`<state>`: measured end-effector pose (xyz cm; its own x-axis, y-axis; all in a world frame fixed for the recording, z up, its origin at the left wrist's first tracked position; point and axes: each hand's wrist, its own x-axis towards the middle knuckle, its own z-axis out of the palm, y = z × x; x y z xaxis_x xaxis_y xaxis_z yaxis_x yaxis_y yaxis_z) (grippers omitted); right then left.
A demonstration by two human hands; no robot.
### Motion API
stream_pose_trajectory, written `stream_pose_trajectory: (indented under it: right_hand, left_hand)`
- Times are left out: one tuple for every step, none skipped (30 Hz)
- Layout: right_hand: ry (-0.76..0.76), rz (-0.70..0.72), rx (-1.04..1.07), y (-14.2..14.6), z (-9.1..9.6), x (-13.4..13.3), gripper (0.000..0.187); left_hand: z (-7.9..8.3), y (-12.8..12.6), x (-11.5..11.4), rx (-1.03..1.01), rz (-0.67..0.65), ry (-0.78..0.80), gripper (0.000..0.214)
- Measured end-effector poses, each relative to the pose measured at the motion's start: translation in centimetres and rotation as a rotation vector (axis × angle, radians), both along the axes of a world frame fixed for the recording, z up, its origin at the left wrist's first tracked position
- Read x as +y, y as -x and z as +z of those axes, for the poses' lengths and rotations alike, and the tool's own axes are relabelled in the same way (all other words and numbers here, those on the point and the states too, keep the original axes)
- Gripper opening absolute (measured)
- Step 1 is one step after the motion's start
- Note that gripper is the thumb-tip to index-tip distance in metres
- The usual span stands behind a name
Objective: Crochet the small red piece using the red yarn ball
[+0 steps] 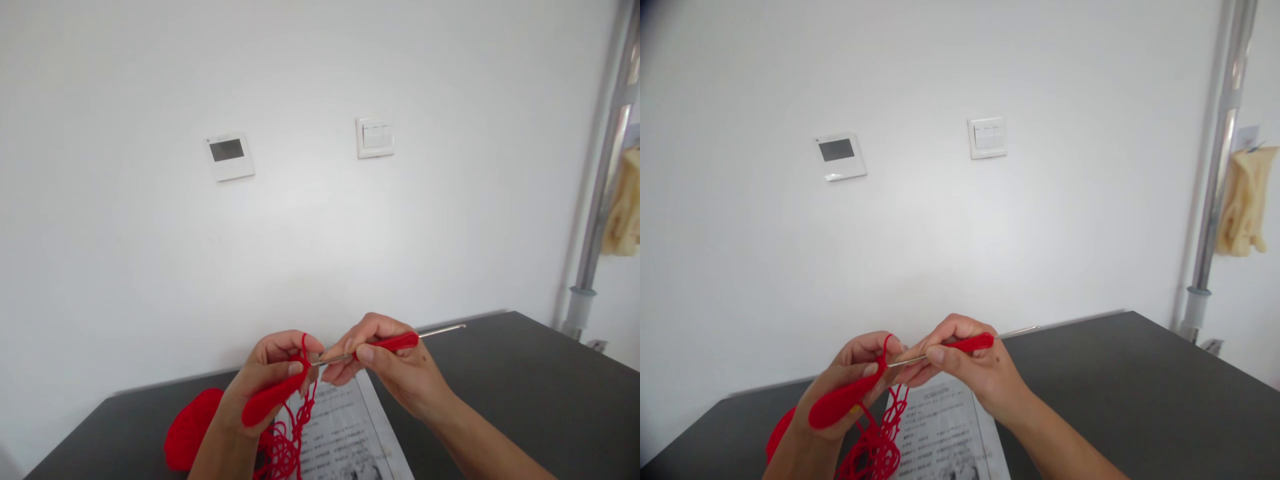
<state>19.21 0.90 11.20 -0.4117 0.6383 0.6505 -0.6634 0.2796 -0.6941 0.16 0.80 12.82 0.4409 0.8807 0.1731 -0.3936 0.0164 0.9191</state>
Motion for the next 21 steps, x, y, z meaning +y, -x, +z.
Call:
stream_pose_trajectory:
  right_hand:
    - [0.01, 0.002, 0.002, 0.1, 0.0, 0.0, 0.008]
    - [0.02, 0.002, 0.004, 0.2, 0.0, 0.1, 0.01]
    - [0.032, 0.002, 0.006, 0.3, 0.0, 0.1, 0.011]
    - [0.042, 0.001, 0.011, 0.4, 0.0, 0.1, 0.012]
    - [0.049, 0.002, 0.018, 0.5, 0.0, 0.1, 0.013]
    - [0.049, 0.003, 0.028, 0.7, -0.1, 0.1, 0.012]
    - [0.041, -0.001, 0.037, 0.8, -0.1, 0.1, 0.011]
    - [0.02, -0.012, 0.046, 0.9, -0.1, 0.0, 0.01]
    - [-0.012, -0.031, 0.051, 1.0, -0.2, -0.1, 0.008]
    - [-0.054, -0.059, 0.052, 1.1, -0.3, -0.1, 0.006]
    - [-0.104, -0.1, 0.049, 1.1, -0.3, -0.2, 0.005]
    - [-0.163, -0.155, 0.035, 1.0, -0.4, -0.3, 0.006]
    - [-0.234, -0.225, 0.008, 0.9, -0.4, -0.4, 0.008]
    - [-0.322, -0.307, -0.035, 0.8, -0.4, -0.3, 0.011]
    - [-0.423, -0.399, -0.086, 0.6, -0.4, -0.3, 0.014]
    - [-0.545, -0.489, -0.146, 0.3, -0.3, -0.2, 0.017]
    - [-0.675, -0.569, -0.204, 0.1, -0.2, 0.0, 0.02]
    - [-0.799, -0.634, -0.23, -0.1, -0.1, 0.2, 0.021]
    - [-0.897, -0.686, -0.239, -0.3, 0.0, 0.5, 0.021]
    - [-0.966, -0.727, -0.261, -0.4, 0.1, 0.7, 0.021]
    - [-1.014, -0.755, -0.269, -0.5, 0.2, 0.9, 0.02]
  left_hand:
    - [-0.1, 0.1, 0.1, 0.005, 0.005, -0.005, 0.022]
    - [-0.1, 0.1, 0.1, 0.006, 0.005, -0.011, 0.021]
    - [-0.1, 0.2, 0.0, 0.005, -0.003, -0.011, 0.021]
    - [-0.1, 0.2, -0.1, 0.006, -0.013, -0.005, 0.021]
    - [0.1, 0.1, -0.2, 0.008, -0.017, 0.0, 0.022]
    - [0.2, 0.1, -0.4, 0.023, -0.028, 0.015, 0.023]
    - [0.4, 0.0, -0.6, 0.039, 0.007, 0.02, 0.022]
    - [0.6, -0.1, -0.8, 0.053, 0.032, 0.014, 0.021]
    - [0.7, -0.2, -0.9, 0.065, 0.052, 0.01, 0.02]
    - [0.9, -0.3, -1.0, 0.073, 0.069, 0.002, 0.019]
    - [1.0, -0.3, -1.1, 0.08, 0.075, -0.005, 0.018]
    - [1.0, -0.4, -1.1, 0.086, 0.077, -0.007, 0.017]
    - [1.0, -0.4, -1.1, 0.092, 0.078, -0.005, 0.017]
    - [1.0, -0.4, -1.0, 0.097, 0.079, -0.003, 0.016]
    - [1.0, -0.4, -1.0, 0.103, 0.083, -0.001, 0.016]
    - [1.0, -0.4, -1.0, 0.112, 0.091, 0.003, 0.016]
    - [0.9, -0.4, -0.9, 0.122, 0.101, 0.007, 0.017]
    - [0.8, -0.4, -0.9, 0.133, 0.113, 0.006, 0.018]
    - [0.8, -0.4, -0.9, 0.143, 0.126, 0.001, 0.019]
    - [0.7, -0.4, -0.8, 0.152, 0.137, -0.004, 0.02]
    - [0.7, -0.4, -0.8, 0.161, 0.143, -0.009, 0.021]
